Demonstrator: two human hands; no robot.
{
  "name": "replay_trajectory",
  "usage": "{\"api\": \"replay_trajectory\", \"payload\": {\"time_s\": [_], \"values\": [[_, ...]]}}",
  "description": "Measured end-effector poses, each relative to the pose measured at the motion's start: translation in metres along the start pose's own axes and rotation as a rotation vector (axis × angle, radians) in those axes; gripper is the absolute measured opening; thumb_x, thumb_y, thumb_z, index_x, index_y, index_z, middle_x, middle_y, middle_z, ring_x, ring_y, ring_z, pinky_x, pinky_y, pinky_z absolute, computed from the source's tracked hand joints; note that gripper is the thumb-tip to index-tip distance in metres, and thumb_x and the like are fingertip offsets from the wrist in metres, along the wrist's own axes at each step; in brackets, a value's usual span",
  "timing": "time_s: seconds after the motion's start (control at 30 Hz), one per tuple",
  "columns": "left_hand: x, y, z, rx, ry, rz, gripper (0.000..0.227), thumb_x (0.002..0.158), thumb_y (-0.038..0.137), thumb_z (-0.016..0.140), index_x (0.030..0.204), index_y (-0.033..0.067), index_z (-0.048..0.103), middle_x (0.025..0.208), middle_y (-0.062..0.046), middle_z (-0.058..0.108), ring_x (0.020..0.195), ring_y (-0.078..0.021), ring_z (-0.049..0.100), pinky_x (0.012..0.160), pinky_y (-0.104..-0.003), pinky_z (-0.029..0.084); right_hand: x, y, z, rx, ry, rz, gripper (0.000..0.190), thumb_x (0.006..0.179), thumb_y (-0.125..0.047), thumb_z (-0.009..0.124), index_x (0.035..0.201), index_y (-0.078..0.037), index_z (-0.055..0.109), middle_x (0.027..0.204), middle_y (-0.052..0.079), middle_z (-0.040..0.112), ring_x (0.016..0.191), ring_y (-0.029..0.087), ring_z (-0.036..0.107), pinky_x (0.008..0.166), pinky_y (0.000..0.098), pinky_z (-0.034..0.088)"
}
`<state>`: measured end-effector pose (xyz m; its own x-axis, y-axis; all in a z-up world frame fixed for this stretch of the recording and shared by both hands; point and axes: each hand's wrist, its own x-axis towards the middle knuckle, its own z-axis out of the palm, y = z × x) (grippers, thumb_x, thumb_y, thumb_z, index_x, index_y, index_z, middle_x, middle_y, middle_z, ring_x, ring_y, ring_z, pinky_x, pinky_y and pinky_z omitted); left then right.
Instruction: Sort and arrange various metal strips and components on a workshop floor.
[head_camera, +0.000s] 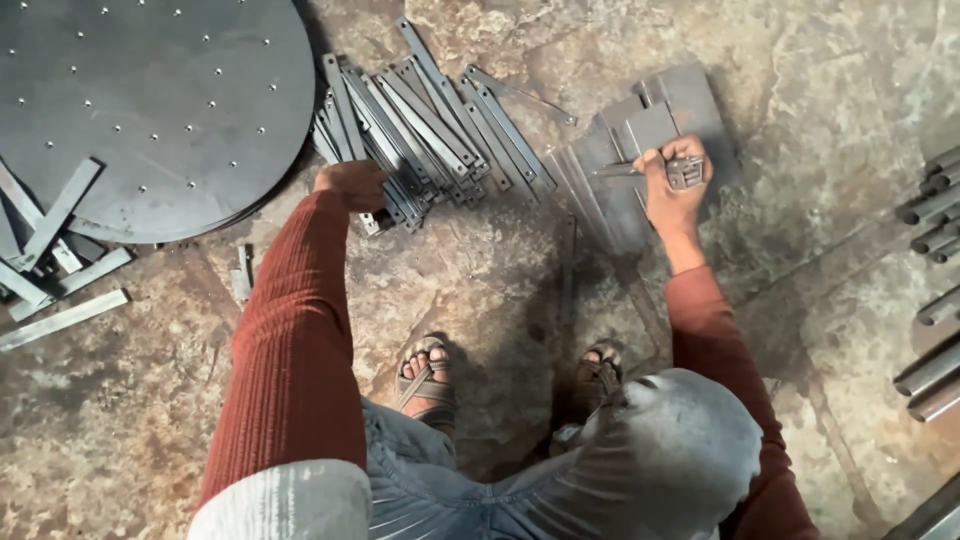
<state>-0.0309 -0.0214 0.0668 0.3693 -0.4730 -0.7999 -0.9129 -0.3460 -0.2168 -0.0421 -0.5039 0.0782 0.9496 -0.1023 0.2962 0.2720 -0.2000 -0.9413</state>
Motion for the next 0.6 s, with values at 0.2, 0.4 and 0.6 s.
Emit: {"api": "replay_trajectory", "payload": {"time_s": [0.2, 0.4, 0.6], "values": [[0.048, -0.001, 0.037, -0.126, -0.007, -0.018, 0.017, 0.097, 0.020, 0.068, 0.103, 0.0156, 0.083, 0.109, 0.001, 0.075, 0.087, -0.0193, 0.065, 0.080, -0.029, 0.065, 0.009, -0.002, 0.001, 0.040, -0.003, 0.018, 0.022, 0.106, 0.004, 0.065, 0.097, -0.005, 0.047, 0.086, 0.003, 0.059, 0.082, 0.015, 0.069, 0.081, 0.0321, 0.059], [0.023, -0.001, -0.026, -0.339, 0.189, -0.088, 0.020, 0.110, 0.016, 0.049, 0.125, 0.0078, 0.058, 0.091, -0.010, 0.068, 0.070, -0.0164, 0.068, 0.061, -0.029, 0.061, 0.015, 0.010, 0.001, 0.072, -0.011, 0.018, 0.022, 0.104, 0.006, 0.064, 0.096, -0.005, 0.047, 0.085, 0.002, 0.055, 0.081, 0.014, 0.068, 0.078, 0.0316, 0.059], [-0.007, -0.009, -0.101, -0.932, 0.702, -0.204, 0.033, 0.107, 0.038, 0.050, 0.121, 0.0085, 0.058, 0.087, -0.014, 0.066, 0.065, -0.0204, 0.063, 0.058, -0.034, 0.060, 0.021, 0.008, 0.007, 0.110, -0.004, 0.019, 0.022, 0.102, 0.007, 0.063, 0.095, -0.005, 0.046, 0.086, 0.003, 0.054, 0.079, 0.014, 0.068, 0.077, 0.0306, 0.058]]}}
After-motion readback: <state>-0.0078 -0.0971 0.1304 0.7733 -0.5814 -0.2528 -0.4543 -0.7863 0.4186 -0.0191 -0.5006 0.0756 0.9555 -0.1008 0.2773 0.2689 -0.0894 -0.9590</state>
